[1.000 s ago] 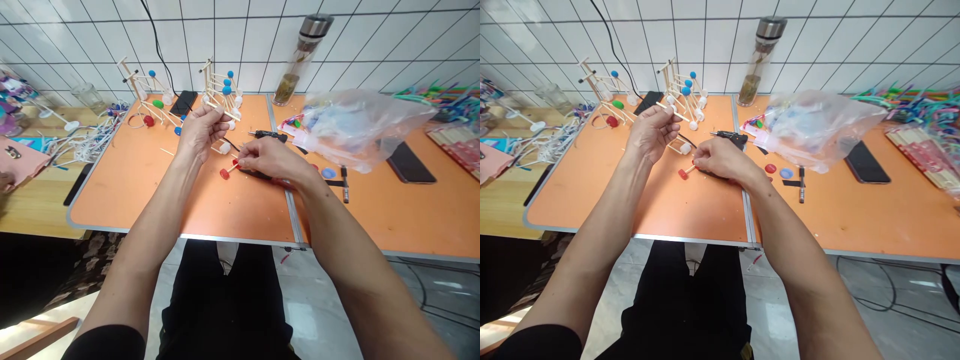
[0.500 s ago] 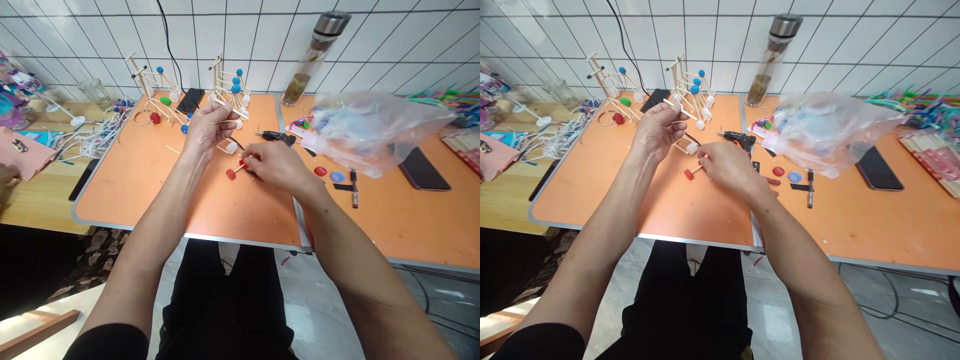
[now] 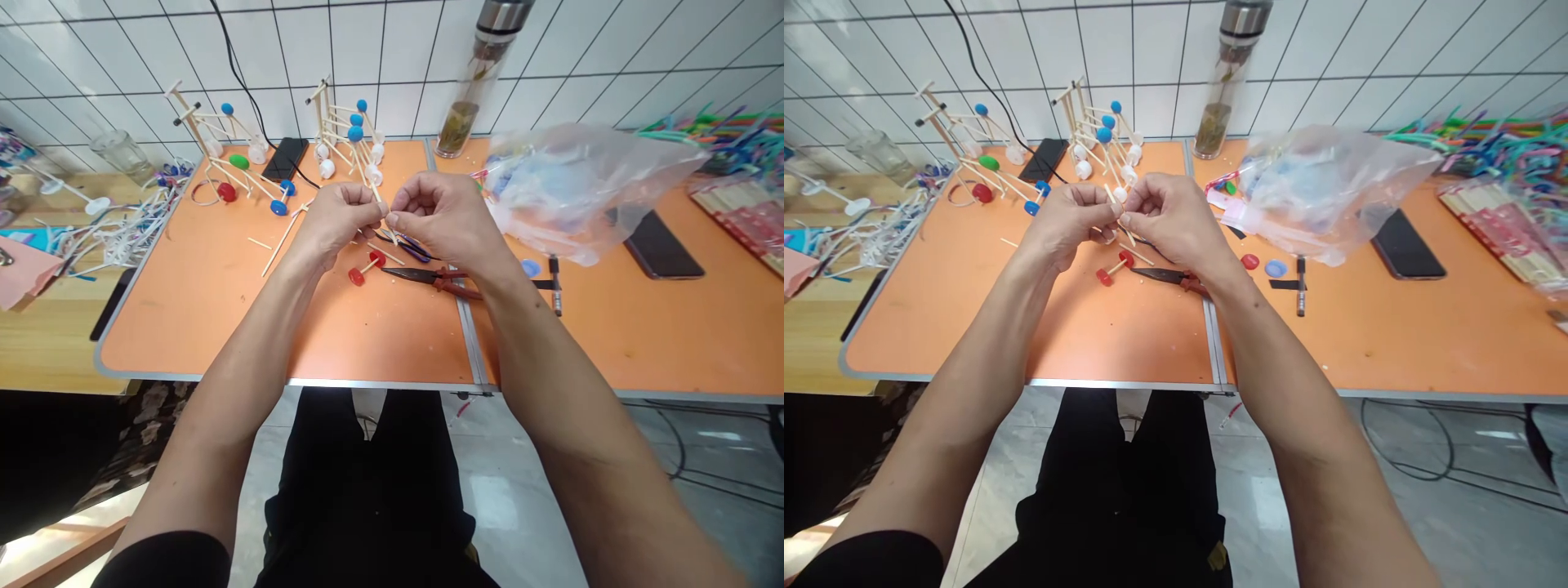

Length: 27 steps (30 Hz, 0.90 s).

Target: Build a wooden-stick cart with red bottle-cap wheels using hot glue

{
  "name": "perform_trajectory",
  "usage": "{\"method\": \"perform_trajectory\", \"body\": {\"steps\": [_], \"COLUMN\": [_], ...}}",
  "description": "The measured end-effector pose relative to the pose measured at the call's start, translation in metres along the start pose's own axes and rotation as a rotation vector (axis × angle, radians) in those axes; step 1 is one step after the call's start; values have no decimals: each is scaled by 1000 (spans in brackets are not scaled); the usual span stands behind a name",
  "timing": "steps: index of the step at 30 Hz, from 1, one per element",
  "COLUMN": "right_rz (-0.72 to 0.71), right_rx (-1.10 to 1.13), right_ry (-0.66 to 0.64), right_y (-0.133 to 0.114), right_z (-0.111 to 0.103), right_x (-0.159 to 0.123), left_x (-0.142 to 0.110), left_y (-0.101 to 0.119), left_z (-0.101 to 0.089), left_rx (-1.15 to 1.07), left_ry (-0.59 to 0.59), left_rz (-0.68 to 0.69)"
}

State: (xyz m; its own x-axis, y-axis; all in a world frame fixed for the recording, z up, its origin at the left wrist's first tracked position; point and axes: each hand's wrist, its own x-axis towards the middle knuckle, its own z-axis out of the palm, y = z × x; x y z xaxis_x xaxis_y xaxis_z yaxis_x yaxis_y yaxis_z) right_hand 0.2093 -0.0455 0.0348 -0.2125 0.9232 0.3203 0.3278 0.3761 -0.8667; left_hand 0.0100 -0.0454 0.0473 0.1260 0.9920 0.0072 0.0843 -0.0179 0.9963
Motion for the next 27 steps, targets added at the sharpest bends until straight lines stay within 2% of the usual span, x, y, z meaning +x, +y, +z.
{"method": "perform_trajectory", "body": {"steps": [5,9,13,16,20,27], "right_rz": [10,66,102,84,89,95], "right_rx": [-20,-119,-176,-158,-141,-126], "right_ry": [-44,-25,27,39,50,48], "right_y": [-1,0,4,9,14,19], "right_z": [1,-1,-3,1,8,18], "right_x": [0,1,5,10,12,12], "left_x": [1,-2,-11,-21,-31,-30], "left_y": [-1,3,-4,-20,-38,-52], "left_z": [3,3,-7,-14,-12,-4], "left_rx": [25,59,319,589,836,899], "left_ry": [-16,63,143,99,34,23], "left_rz": [14,14,71,63,-25,13]}}
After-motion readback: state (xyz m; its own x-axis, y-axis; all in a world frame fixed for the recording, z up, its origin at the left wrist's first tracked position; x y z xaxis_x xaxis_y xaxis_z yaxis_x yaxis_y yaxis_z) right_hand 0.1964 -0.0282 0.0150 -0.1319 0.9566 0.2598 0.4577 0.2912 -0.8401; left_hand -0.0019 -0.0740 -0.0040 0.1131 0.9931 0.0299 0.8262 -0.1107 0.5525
